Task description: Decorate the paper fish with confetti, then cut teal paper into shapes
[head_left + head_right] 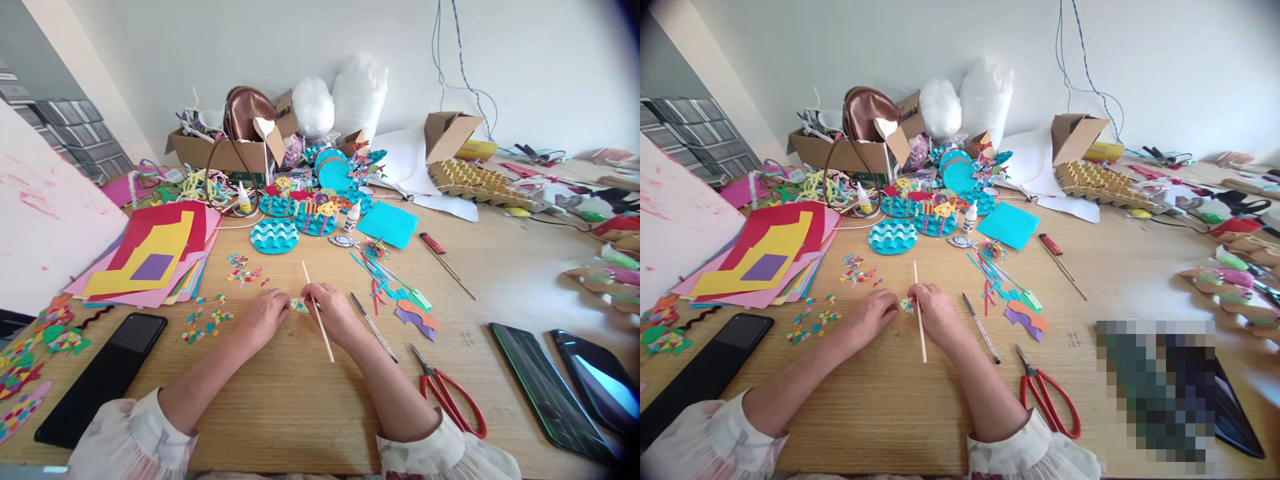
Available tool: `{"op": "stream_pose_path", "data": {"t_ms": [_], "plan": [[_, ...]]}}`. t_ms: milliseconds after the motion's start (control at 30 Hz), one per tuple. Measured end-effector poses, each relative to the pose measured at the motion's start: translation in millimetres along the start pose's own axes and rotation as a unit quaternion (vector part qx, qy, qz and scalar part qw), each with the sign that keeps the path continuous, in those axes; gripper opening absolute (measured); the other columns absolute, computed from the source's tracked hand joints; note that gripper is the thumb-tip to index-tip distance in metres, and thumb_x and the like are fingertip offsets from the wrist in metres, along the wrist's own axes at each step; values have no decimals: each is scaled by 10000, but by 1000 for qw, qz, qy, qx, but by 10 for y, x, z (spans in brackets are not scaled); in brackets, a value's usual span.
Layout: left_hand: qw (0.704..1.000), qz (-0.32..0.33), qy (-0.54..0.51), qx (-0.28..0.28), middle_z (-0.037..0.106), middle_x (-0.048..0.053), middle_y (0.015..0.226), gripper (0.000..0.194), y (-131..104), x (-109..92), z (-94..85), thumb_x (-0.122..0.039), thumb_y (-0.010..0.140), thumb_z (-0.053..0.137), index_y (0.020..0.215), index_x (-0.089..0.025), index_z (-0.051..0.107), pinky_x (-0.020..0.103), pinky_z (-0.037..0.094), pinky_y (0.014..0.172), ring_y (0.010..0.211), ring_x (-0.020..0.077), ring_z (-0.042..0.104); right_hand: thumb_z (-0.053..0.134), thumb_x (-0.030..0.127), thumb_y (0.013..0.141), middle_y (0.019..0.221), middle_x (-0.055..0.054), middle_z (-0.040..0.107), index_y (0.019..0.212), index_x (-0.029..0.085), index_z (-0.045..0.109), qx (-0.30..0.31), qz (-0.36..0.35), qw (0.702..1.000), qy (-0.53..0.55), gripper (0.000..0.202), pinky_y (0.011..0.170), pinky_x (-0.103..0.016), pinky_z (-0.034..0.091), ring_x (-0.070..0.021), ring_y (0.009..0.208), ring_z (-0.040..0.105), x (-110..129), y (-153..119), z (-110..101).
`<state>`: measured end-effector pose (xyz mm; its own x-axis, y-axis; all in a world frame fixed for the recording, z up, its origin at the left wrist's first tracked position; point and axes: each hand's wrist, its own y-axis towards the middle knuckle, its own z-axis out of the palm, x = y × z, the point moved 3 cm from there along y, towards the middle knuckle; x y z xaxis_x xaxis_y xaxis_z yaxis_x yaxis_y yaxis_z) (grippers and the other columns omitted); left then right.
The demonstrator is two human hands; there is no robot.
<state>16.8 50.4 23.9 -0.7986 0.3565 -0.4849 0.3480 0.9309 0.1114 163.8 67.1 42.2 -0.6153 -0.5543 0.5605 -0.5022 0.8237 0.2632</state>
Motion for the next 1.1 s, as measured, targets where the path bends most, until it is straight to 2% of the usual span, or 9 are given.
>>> {"op": "stream_pose_path", "data": {"t_ms": [233,467,733,1100], "plan": [[1000,1,9,30,587,27,702,135,57,48,14,-91,745,474,682,-181,553,301,396,668,715,191,537,483,78,806,758,-43,631,828,171,582,-4,-1,1000,-6,138,630,-231,371,-156,712,555,8,11,-24],[999,-6,5,32,601,28,732,133,44,67,-38,-85,757,474,711,-178,558,283,404,653,718,177,542,488,93,810,763,-38,632,826,178,578,-7,0,1000,-7,125,623,-223,364,-150,706,552,5,10,-42],[999,0,24,41,598,37,723,136,57,36,-1,-98,765,465,698,-174,557,311,407,680,742,204,546,488,91,812,781,-41,631,832,177,580,-2,-1,1000,-7,128,640,-222,370,-149,727,551,10,5,-57],[999,-16,31,35,601,34,721,145,89,-29,7,-88,784,451,708,-164,548,279,417,670,727,176,555,482,88,815,795,-47,644,831,174,586,-14,-2,1000,-16,135,650,-222,384,-153,748,571,5,17,-80]]}}
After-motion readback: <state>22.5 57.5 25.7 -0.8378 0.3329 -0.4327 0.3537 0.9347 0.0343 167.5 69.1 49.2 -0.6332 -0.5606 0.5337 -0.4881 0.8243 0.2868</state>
